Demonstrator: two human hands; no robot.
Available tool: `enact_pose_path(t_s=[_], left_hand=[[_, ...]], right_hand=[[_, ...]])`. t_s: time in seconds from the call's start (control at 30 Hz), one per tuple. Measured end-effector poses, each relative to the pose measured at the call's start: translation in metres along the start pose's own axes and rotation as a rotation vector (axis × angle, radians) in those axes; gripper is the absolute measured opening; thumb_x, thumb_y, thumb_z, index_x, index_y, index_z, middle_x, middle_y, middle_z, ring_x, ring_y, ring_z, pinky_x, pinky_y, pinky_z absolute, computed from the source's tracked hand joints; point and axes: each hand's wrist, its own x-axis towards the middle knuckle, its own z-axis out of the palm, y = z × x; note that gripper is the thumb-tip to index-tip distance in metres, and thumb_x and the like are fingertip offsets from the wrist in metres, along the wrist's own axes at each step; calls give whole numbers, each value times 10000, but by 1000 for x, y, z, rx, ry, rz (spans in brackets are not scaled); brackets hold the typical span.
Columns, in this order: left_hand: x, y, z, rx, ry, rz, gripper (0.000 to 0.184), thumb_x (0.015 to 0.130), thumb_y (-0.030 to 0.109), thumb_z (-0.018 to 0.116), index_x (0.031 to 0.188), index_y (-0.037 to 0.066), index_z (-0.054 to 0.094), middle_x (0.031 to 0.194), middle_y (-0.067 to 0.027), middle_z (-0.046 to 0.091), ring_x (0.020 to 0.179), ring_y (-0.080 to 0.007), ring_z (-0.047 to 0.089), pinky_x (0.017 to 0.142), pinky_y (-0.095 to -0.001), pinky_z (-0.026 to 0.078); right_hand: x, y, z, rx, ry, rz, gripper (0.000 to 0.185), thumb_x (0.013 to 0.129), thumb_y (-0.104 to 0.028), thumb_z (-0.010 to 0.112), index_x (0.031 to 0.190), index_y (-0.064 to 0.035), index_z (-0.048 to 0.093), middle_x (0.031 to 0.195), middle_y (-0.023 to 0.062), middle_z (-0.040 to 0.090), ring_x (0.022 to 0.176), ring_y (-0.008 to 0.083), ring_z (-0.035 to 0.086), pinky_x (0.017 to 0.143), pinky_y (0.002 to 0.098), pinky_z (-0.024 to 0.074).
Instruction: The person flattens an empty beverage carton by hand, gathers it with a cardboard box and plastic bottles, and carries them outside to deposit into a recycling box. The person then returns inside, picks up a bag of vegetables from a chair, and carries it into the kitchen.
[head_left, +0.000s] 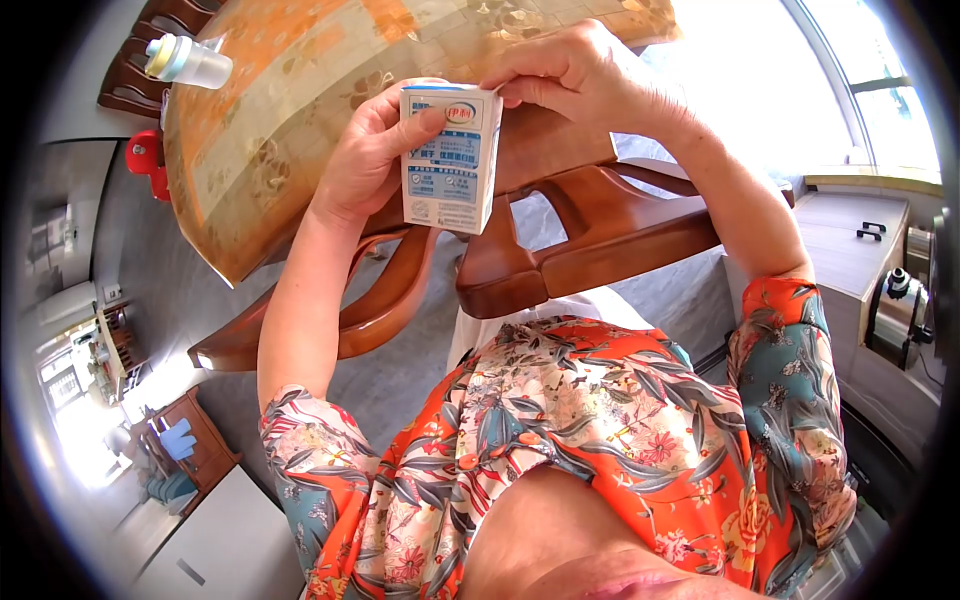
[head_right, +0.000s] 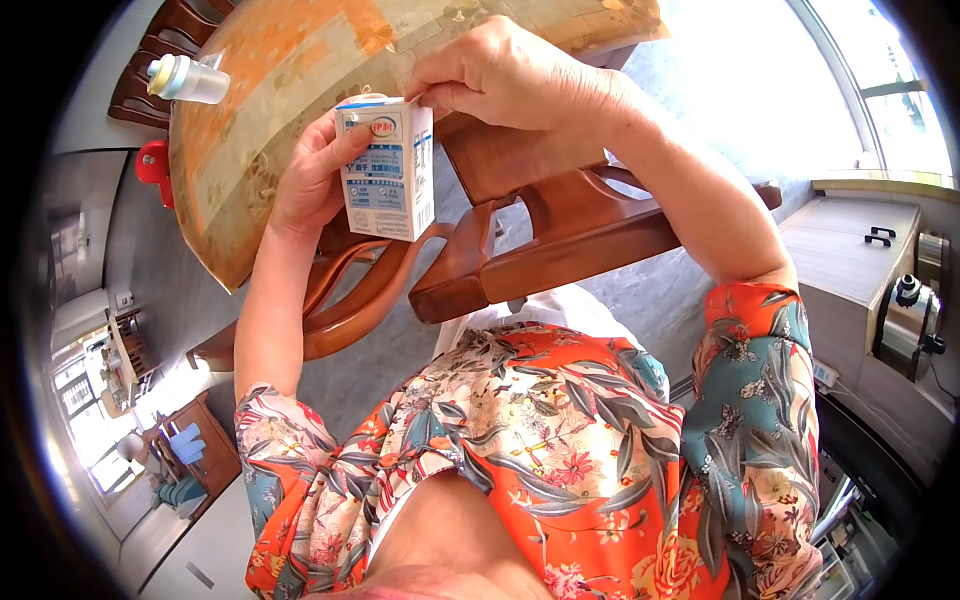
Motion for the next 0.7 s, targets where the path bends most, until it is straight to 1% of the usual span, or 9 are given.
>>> enact_pose_path(t_s=[0.03, 0.13, 0.17, 0.27, 0.3, 0.47, 0.5, 0.63, 0.7], left_hand=[[-1, -1, 0, 7, 0, 13, 293, 800, 136, 629, 1038, 6, 516, 947, -83, 606, 847, -136, 591, 745, -265, 489], [-1, -5, 1, 47, 54, 89, 313, 789, 136, 645, 1042, 7, 513, 943, -74, 602, 847, -127, 580, 755, -261, 482], [-1, -6, 2, 75, 115, 143, 319, 786, 136, 650, 1043, 7, 511, 938, -70, 602, 843, -124, 576, 759, -259, 478], [-2, -11, 8, 183, 198, 258, 333, 781, 151, 661, 1042, 7, 512, 936, -52, 589, 852, -102, 549, 786, -250, 456], [-2, -13, 16, 210, 202, 271, 334, 781, 157, 662, 1040, 7, 514, 941, -49, 584, 860, -99, 544, 791, -248, 452], [-6, 1, 16, 276, 155, 198, 444, 776, 176, 669, 1139, 0, 484, 947, -31, 562, 898, -84, 523, 803, -227, 437], [-8, -1, 9, 331, 192, 239, 404, 776, 138, 645, 1139, 28, 507, 934, -25, 567, 878, -88, 539, 793, -227, 447], [-7, -15, -1, 571, 226, 416, 241, 738, 55, 595, 977, 49, 617, 871, -19, 587, 791, -98, 575, 734, -227, 476], [-11, -11, 0, 711, 225, 450, 214, 729, 59, 604, 940, 33, 627, 844, -29, 598, 766, -100, 580, 721, -226, 479]], right_hand=[[1, 1, -1, 44, -42, -5, 162, 771, -20, 604, 930, -11, 630, 777, 78, 649, 746, 125, 629, 687, 227, 506], [4, 20, 1, 214, -104, 122, 165, 809, -39, 582, 967, -23, 626, 853, 70, 648, 756, 101, 610, 700, 228, 500], [4, 26, 7, 436, -68, 178, 256, 831, -124, 589, 1072, -40, 578, 909, 68, 632, 799, 93, 589, 710, 231, 494], [3, 14, 25, 556, 5, 221, 408, 813, -205, 622, 1169, -47, 499, 947, 78, 609, 839, 107, 582, 731, 239, 498], [5, 6, 23, 466, -90, 360, 489, 800, -269, 633, 1204, -54, 458, 937, 73, 601, 859, 114, 583, 757, 260, 504], [-3, 27, 16, 725, -107, 475, 487, 799, -336, 603, 1184, -65, 478, 953, 91, 595, 830, 146, 611, 738, 294, 527], [-4, 28, 18, 756, -98, 490, 495, 794, -337, 607, 1183, -61, 477, 961, 91, 591, 844, 148, 607, 752, 292, 520], [-6, 25, 28, 825, -111, 534, 503, 787, -331, 617, 1177, -46, 478, 986, 86, 580, 882, 144, 589, 796, 278, 489], [-7, 22, 31, 817, -135, 527, 439, 801, -276, 613, 1138, -22, 495, 962, 84, 587, 856, 129, 590, 781, 265, 490]])
